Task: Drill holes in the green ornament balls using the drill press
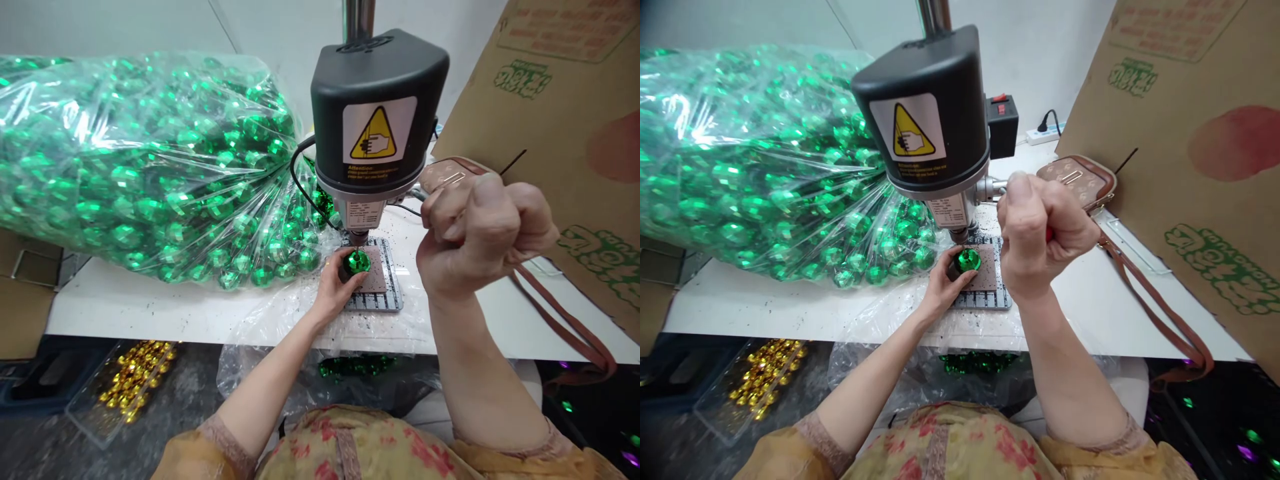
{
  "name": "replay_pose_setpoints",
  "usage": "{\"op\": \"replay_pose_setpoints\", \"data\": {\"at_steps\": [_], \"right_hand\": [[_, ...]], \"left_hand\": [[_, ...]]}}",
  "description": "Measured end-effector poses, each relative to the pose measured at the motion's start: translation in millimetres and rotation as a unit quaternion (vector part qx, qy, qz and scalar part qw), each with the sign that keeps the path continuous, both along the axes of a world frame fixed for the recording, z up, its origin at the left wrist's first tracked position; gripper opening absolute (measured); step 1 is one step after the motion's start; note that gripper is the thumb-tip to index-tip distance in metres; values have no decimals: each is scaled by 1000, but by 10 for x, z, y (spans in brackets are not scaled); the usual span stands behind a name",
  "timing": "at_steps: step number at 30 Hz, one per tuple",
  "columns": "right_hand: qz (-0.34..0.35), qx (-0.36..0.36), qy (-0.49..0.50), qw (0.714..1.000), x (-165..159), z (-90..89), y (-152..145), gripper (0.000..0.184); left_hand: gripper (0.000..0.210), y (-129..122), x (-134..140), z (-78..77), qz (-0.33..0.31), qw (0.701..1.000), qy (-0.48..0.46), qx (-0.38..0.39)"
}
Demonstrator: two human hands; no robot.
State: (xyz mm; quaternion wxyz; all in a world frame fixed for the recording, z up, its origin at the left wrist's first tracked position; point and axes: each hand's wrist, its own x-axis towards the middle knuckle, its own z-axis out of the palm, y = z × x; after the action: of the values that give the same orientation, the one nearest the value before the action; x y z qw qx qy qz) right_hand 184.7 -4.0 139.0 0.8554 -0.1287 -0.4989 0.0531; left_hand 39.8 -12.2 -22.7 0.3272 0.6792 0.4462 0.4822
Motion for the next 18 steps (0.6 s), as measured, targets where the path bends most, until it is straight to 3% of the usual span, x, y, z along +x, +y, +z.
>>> {"op": "replay_pose_setpoints", "data": {"at_steps": [18], "right_hand": [[-51,34,-5,998,-31,-145,2,43]], "left_hand": [[48,-2,5,2,5,1000,0,-4]]}}
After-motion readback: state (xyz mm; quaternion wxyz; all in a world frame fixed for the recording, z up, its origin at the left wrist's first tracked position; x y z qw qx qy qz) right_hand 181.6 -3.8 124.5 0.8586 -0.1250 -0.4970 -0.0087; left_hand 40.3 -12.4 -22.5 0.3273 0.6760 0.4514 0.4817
